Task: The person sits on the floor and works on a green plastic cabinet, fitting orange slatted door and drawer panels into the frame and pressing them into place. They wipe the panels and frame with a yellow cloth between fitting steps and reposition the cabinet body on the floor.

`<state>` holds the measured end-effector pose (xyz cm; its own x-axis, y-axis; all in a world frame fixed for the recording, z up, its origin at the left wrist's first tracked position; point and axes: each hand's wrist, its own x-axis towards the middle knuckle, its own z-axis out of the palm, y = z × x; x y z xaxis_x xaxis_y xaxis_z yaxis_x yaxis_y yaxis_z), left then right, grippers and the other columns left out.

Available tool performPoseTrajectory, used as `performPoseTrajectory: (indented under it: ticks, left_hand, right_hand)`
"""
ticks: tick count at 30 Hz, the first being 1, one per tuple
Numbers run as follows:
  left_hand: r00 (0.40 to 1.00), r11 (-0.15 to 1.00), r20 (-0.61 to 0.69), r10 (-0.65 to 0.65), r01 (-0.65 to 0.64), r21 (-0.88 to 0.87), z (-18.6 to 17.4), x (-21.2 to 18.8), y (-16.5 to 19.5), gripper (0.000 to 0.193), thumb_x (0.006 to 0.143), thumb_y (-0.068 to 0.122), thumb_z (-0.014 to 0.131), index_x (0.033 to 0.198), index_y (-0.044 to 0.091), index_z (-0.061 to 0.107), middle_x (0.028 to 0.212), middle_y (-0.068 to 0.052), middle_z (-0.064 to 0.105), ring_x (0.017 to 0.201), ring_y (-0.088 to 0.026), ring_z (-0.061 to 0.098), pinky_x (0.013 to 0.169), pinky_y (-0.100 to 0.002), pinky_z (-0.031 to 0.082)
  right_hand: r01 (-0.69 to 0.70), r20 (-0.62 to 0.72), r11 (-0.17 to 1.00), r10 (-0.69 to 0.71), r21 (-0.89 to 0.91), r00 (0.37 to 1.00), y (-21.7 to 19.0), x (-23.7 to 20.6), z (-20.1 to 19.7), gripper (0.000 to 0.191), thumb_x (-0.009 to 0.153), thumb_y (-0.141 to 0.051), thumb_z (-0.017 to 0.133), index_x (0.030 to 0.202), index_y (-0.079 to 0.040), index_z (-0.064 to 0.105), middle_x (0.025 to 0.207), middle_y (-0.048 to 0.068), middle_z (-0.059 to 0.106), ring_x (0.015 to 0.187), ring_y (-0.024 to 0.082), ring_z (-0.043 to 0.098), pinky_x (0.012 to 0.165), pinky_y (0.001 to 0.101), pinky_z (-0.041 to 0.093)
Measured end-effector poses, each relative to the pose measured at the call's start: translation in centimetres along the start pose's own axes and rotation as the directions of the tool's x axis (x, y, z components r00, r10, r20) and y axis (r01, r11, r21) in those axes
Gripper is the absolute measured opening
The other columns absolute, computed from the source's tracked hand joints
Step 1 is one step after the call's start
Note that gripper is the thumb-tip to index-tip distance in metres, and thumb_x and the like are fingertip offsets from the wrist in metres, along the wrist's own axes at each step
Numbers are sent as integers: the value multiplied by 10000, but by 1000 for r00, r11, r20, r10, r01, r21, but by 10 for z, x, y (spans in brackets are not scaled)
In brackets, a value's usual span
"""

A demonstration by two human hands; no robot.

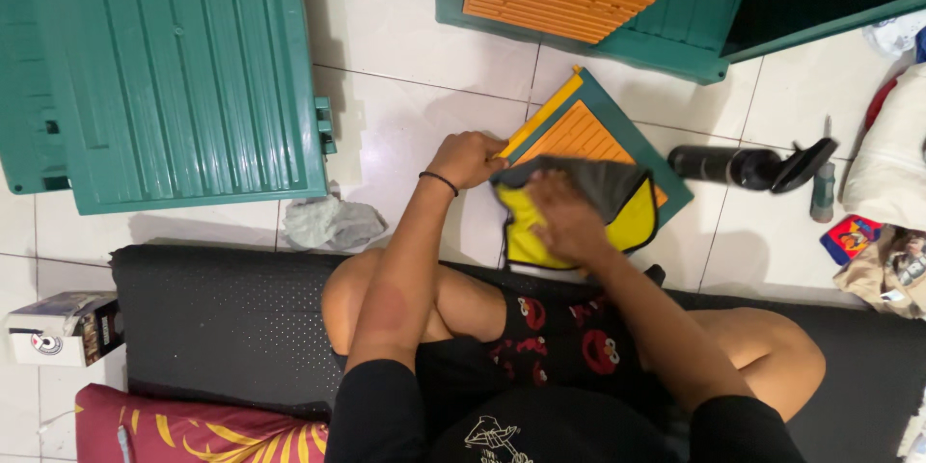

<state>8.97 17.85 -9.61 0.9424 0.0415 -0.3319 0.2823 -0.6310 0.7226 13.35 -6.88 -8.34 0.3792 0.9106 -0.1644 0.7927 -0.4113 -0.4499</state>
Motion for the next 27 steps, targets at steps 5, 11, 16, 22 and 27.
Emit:
performPoseTrajectory:
  ticks: [5,11,16,22,27]
  left_hand:
    - [993,994,117,32,-44,103,13,2,13,334,831,367,732,1093,164,779,1019,-121,740,946,-340,698,848,-446,552]
    - [997,972,-73,26,-8,234,8,5,9,227,886,210,667,1079,138,761,979,-100,760,1003,-308,692,876,-487,523]
    - [779,984,-621,88,27,174,-13,4,-9,378,885,132,691,1259,86,706,1222,-111,735,1079,-324,636,900,-470,491]
    - [874,997,-482,-53,17,-79,-18,-4,-8,770,717,219,879,1394,85,537,1422,-193,512,1286,-389,460,1082,-482,391]
    - [909,991,-396,-132,130,-32,-9,1,-1,915,689,229,932,1455,132,440,1540,-180,377,1428,-377,352,1197,-525,230]
  right_hand:
    - [-335,-240,939,309,-75,920,46,-12,-25,720,975,-293,588,1555,68,359,1646,304,291,1531,478,250,1244,548,233]
    - [-301,-261,950,270,-88,927,46,-35,-18,695,987,-304,596,1548,53,392,1631,305,326,1508,478,308,1221,544,281]
    - [-151,-260,988,139,-26,956,20,-39,6,601,931,-264,665,1449,-1,509,1585,285,402,1467,473,388,1198,528,351]
    - [-165,-386,986,150,-5,910,0,-21,14,543,919,-151,637,1441,-20,570,1474,215,519,1400,416,487,1222,507,400]
    - [-31,-300,1000,30,2,953,-35,14,21,622,878,-223,654,1420,58,533,1472,248,518,1401,429,458,1173,545,353]
